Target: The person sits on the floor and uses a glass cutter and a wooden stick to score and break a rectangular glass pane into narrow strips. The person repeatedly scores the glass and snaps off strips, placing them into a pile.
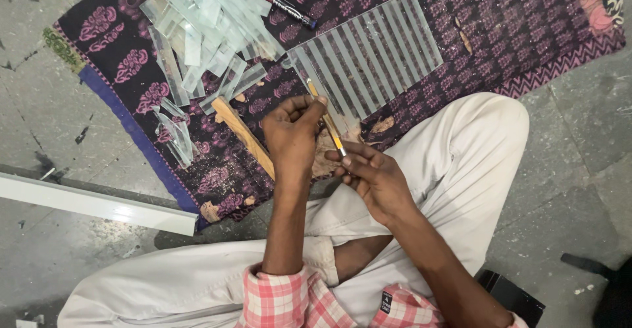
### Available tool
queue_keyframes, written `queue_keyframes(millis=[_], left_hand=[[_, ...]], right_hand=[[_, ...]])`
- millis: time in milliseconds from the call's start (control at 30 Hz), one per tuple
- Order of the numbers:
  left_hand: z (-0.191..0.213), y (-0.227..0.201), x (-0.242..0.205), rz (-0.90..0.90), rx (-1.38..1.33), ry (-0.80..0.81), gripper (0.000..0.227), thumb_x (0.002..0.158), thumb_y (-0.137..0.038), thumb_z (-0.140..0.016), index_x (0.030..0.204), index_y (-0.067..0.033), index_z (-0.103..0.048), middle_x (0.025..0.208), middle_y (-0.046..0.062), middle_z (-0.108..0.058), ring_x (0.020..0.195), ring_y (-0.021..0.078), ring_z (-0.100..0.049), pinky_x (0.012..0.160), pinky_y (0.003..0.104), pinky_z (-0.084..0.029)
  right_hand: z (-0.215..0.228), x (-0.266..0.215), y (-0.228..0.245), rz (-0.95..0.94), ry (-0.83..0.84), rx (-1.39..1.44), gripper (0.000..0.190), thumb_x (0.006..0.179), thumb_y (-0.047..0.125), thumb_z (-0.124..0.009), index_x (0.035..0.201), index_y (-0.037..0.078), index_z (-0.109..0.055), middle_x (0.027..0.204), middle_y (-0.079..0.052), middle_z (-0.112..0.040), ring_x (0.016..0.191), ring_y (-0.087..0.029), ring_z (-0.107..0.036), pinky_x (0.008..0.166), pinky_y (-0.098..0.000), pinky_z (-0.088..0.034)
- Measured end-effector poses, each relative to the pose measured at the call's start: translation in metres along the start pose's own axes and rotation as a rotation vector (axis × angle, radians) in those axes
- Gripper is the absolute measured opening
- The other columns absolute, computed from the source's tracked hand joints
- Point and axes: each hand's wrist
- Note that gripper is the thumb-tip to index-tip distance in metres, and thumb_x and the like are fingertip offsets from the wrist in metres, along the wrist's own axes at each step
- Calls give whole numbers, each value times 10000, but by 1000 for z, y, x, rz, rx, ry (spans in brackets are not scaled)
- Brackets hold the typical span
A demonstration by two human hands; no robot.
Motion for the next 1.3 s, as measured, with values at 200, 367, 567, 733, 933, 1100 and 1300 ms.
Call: queue_keyframes(millis=[200, 367, 567, 733, 933, 1100, 1300], left_hand=[[0, -1, 0, 26, 16, -2, 141, 859, -98, -780, 872, 35, -735, 692, -3, -663, 542, 24, -494, 487, 201, -356], [2, -2, -1, 0, 22, -3, 136, 847, -80, -769, 892, 45, -739, 735, 15, -697, 599, 44, -557, 536, 197, -413], [2, 0, -4, -14, 5, -19, 140, 838, -74, -792, 877, 54, -750, 745, 32, -708, 630, 56, -588, 575, 193, -446], [0, -5, -5, -4, -7, -13, 136, 844, -78, -788, 873, 50, -751, 749, 26, -707, 627, 50, -577, 564, 192, -427], [1, -1, -4, 2, 32, -18, 134, 849, -70, -789, 866, 58, -751, 731, 36, -695, 606, 57, -544, 539, 203, -396], [0, 1, -2, -9, -35, 5, 122, 844, -59, -777, 890, 50, -748, 778, 28, -721, 653, 47, -601, 587, 185, -453], [-1, -3, -3, -4, -6, 5, 124, 855, -70, -778, 887, 47, -752, 757, 21, -704, 623, 42, -557, 553, 188, -406]], right_hand=[[2, 4, -6, 9, -45, 44, 473, 941, 32, -631, 1391, -72, -526, 1183, -173, -713, 850, -139, -657, 781, -261, -555], [2, 4, -6, 15, -18, 60, 497, 969, 38, -630, 1429, -100, -503, 1193, -185, -703, 860, -141, -659, 763, -253, -548], [10, 10, -7, 6, -20, 123, 442, 974, 40, -626, 1390, -59, -512, 1237, -194, -704, 831, -134, -656, 753, -252, -549], [10, 12, -8, -1, -9, 158, 430, 968, 49, -640, 1376, -22, -524, 1268, -198, -686, 828, -127, -656, 744, -244, -543], [15, 14, -9, 4, 19, 195, 425, 962, 59, -650, 1363, -11, -527, 1275, -187, -685, 841, -136, -662, 753, -264, -551], [17, 17, -10, 13, 31, 212, 397, 977, 45, -649, 1356, -15, -545, 1272, -200, -680, 846, -139, -658, 748, -260, -539], [17, 17, -8, 18, 43, 225, 354, 975, 47, -648, 1315, -12, -572, 1254, -203, -696, 839, -136, -657, 737, -260, -534]])
Point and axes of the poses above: each hand's wrist, its own x-axis towards the middle knuckle, its own z-axis out of the back of the hand, y = z × x
